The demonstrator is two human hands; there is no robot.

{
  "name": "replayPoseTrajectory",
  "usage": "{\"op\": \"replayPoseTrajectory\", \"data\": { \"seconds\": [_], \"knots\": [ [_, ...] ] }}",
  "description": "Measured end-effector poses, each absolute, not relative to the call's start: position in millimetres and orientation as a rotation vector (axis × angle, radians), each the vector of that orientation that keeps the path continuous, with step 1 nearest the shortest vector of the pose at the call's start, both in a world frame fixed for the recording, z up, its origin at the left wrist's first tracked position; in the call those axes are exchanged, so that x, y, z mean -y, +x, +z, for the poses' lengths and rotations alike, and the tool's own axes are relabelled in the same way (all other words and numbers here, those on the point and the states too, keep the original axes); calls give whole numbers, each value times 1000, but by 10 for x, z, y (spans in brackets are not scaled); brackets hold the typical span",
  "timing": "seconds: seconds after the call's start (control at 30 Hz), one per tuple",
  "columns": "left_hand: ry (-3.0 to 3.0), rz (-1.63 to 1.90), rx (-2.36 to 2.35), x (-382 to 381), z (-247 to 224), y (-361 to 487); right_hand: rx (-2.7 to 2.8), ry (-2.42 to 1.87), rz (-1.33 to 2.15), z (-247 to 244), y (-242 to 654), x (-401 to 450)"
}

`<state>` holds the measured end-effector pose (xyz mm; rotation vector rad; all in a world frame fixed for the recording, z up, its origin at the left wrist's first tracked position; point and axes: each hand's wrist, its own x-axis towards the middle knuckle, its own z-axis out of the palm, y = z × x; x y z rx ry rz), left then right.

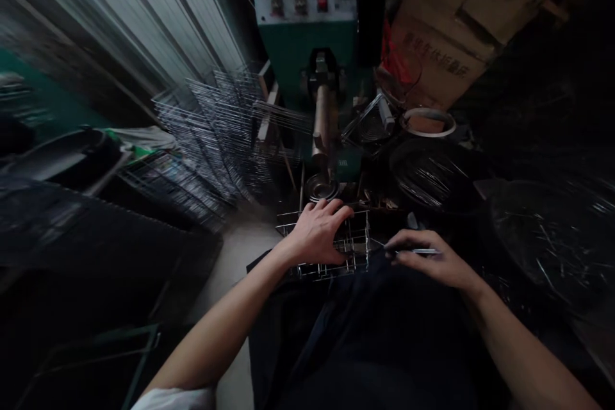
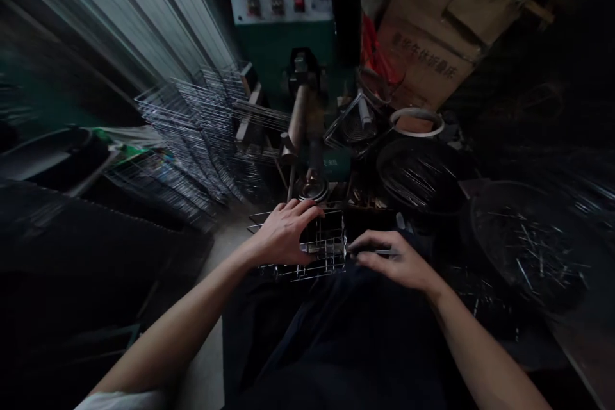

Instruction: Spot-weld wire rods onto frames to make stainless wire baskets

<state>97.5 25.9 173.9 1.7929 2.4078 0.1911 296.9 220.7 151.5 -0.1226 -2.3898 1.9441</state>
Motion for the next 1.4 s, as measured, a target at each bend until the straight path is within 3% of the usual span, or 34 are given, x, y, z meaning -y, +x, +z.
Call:
{"op": "replayPoseTrajectory", "data": {
  "seconds": [0.1,0.27,0.47,0.63,0.97,1.07,1.23,1.4],
  "knots": [
    [1749,188,-2461,-109,1813,885,2447,-5,1615,1463,2690,-2053],
    [1734,253,-2576,57,1988,730,2345,198,1501,1272,2315,-1816],
    [1596,216,-2525,1,1665,492,2388,177,1358,874,2090,-1740],
    [1549,288,-2428,-24,1526,412,2407,60,1393,812,2134,-1761],
    [1458,594,-2021,-204,2190,315,1919,-295,1863,1498,2714,-1958],
    [1320,578,-1847,-319,1885,300,1835,-414,1838,1360,2920,-1982],
    [1085,573,-1741,-406,1109,289,2155,-607,1697,857,3173,-1790],
    [1141,738,-1910,-134,1057,335,2156,-671,1697,671,3369,-1559]
  ]
}}
